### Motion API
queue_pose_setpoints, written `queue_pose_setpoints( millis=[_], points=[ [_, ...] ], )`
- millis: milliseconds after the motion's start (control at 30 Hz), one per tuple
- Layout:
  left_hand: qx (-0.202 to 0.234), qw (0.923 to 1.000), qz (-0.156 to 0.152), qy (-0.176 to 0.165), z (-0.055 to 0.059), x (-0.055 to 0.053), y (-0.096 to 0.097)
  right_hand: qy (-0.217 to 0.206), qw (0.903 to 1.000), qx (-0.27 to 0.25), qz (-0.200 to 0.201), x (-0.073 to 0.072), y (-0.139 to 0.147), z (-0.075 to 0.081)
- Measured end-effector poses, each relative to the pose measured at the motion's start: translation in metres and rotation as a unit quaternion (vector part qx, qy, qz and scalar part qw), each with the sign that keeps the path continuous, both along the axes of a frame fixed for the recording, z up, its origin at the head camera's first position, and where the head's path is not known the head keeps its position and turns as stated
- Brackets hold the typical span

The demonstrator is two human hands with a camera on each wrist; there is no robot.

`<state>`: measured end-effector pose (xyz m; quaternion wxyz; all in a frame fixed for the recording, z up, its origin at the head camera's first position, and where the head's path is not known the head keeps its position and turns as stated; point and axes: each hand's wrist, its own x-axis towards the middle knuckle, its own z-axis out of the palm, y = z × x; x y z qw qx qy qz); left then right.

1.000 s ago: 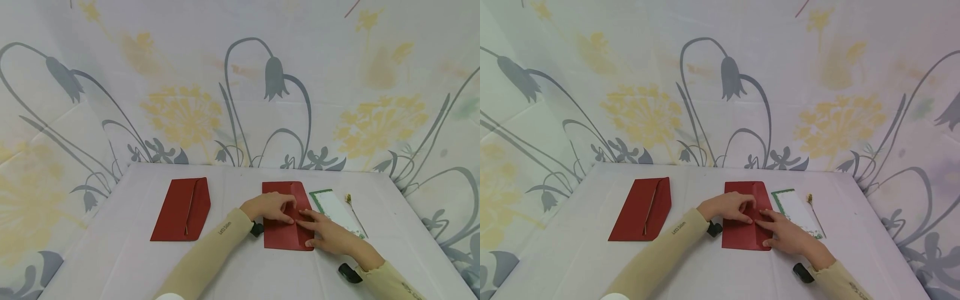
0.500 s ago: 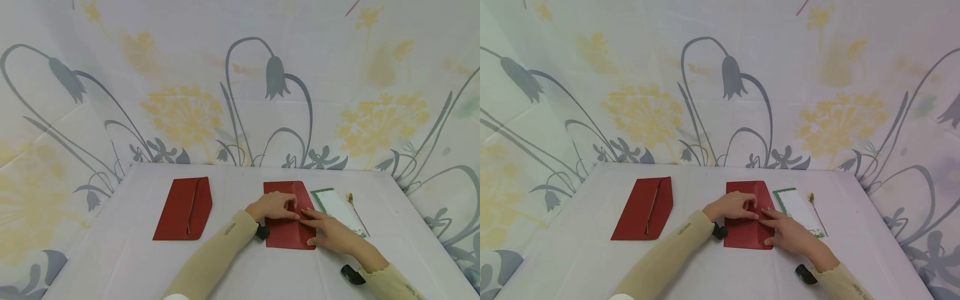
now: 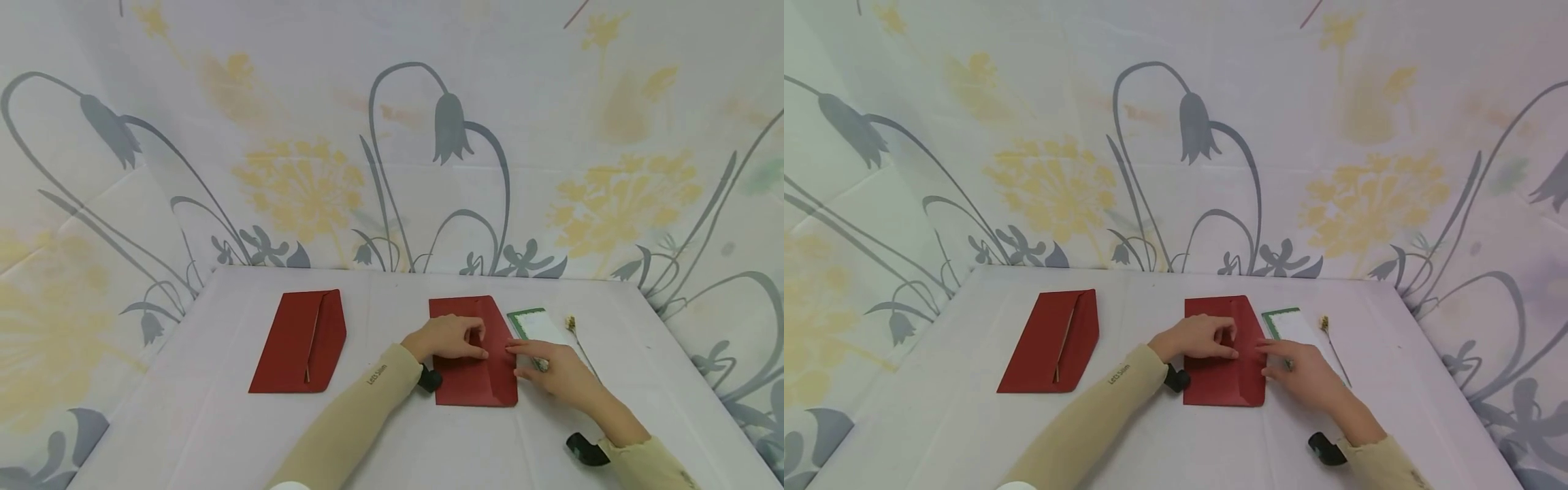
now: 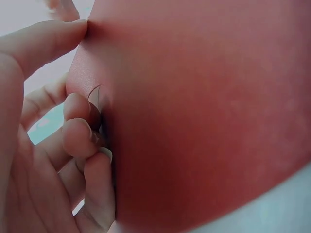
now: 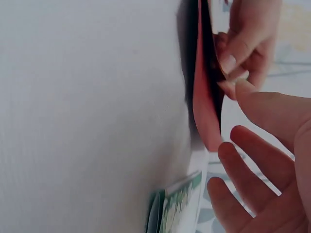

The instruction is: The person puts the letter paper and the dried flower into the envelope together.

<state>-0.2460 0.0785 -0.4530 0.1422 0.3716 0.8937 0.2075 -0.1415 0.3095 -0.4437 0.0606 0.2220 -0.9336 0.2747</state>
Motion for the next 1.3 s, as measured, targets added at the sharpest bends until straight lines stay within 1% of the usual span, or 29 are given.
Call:
queue_pose_setpoints(
  millis=[100, 167, 300, 367, 467, 567, 633, 733, 900, 967, 1167, 1300],
  points=[
    [0.0, 1.0, 0.004, -0.006, 0.0, -0.001, -0.001, -0.006, 0.9987, -0.041, -0.031, 0.0, 0.009, 0.003],
    [0.0, 0.9999, 0.005, -0.009, 0.001, -0.002, -0.001, -0.021, 0.9959, -0.069, -0.054, 0.0, 0.015, 0.006],
    [-0.004, 0.9999, 0.007, -0.007, -0.001, -0.002, 0.0, -0.039, 0.9893, -0.094, -0.105, 0.002, 0.028, 0.01],
    [-0.006, 0.9999, 0.009, -0.003, -0.003, -0.002, 0.002, -0.037, 0.9861, -0.093, -0.132, 0.001, 0.035, 0.01],
    [-0.004, 0.9999, 0.013, 0.003, -0.004, -0.002, 0.003, -0.029, 0.9821, -0.073, -0.171, 0.0, 0.045, 0.009],
    [-0.005, 0.9998, 0.015, 0.01, -0.004, -0.002, 0.003, -0.034, 0.9783, -0.051, -0.198, -0.002, 0.054, 0.005],
    [-0.006, 0.9998, 0.015, 0.013, -0.004, -0.001, 0.004, -0.038, 0.976, -0.045, -0.21, -0.003, 0.058, 0.002],
    [-0.009, 0.9997, 0.015, 0.016, -0.003, -0.001, 0.004, -0.052, 0.9725, -0.048, -0.222, -0.004, 0.062, -0.002],
    [-0.01, 0.9997, 0.014, 0.017, -0.003, -0.001, 0.005, -0.103, 0.9639, -0.069, -0.236, -0.006, 0.066, -0.005],
    [-0.012, 0.9997, 0.014, 0.016, -0.004, 0.0, 0.005, -0.118, 0.961, -0.07, -0.24, -0.006, 0.067, -0.006],
    [-0.015, 0.9997, 0.015, 0.014, -0.004, 0.0, 0.005, -0.13, 0.9575, -0.043, -0.254, -0.01, 0.062, -0.003],
    [-0.01, 0.9998, 0.019, 0.004, -0.002, -0.001, 0.005, -0.134, 0.9548, -0.031, -0.264, -0.011, 0.059, -0.002]
  ],
)
